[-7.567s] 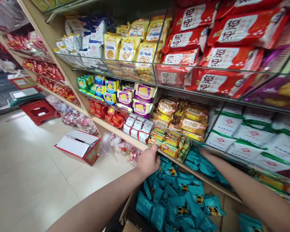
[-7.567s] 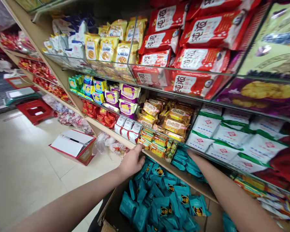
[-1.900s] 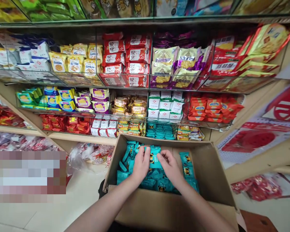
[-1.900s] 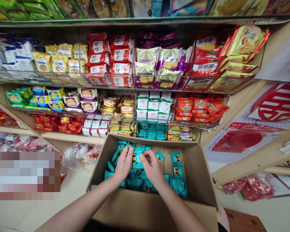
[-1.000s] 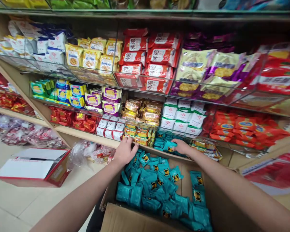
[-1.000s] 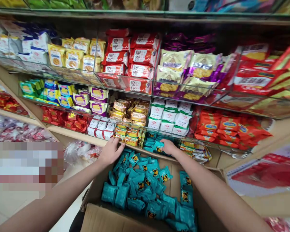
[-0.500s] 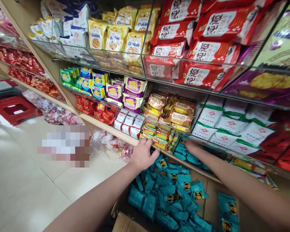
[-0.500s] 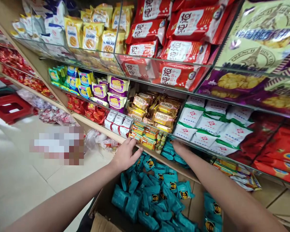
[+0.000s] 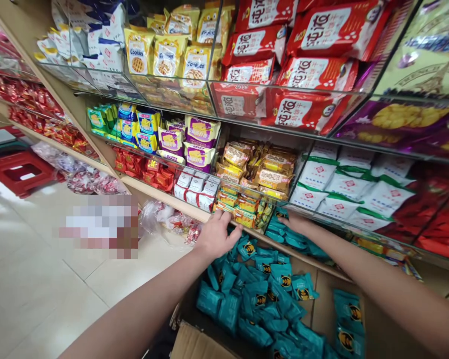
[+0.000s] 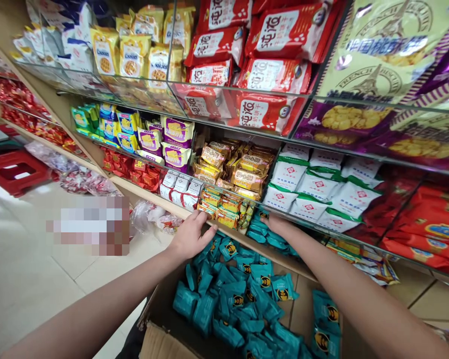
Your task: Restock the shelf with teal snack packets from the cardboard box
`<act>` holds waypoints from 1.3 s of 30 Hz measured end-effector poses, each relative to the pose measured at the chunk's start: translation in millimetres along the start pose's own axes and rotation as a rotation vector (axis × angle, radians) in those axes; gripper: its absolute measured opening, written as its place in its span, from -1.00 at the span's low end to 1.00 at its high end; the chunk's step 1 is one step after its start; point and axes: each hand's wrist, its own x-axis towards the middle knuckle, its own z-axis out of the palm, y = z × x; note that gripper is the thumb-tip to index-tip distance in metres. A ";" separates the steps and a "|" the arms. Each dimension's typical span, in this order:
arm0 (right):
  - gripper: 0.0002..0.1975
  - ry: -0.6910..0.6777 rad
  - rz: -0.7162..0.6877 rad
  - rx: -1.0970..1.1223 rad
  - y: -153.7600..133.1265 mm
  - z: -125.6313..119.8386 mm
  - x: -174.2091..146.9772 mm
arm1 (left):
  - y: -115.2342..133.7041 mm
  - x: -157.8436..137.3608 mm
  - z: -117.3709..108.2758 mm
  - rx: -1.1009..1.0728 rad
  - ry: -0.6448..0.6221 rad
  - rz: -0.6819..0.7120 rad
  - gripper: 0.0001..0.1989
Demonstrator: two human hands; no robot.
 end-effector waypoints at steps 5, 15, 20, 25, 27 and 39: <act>-0.56 -0.052 -0.029 0.047 -17.7 -46.3 -74.1 | -0.2 1.9 -0.1 0.001 0.005 0.004 -0.71; -0.74 -0.110 0.060 0.145 -26.6 57.1 -204.3 | 0.6 5.0 4.6 0.031 0.028 0.024 -0.70; -0.85 -0.078 0.126 0.247 -11.2 74.9 -199.4 | -5.2 4.0 1.6 -0.003 0.075 0.064 -0.66; -0.68 -0.011 0.066 0.393 -18.9 28.9 -234.8 | 25.6 -33.9 -4.4 -0.139 0.178 0.447 -0.63; -0.66 -0.024 0.013 0.506 -29.5 11.1 -253.6 | 52.1 -62.2 2.2 -0.319 0.061 0.479 -0.57; -0.54 0.074 0.133 1.112 -71.5 -11.4 -281.9 | 109.3 -90.0 11.3 -0.587 -0.224 0.250 -0.60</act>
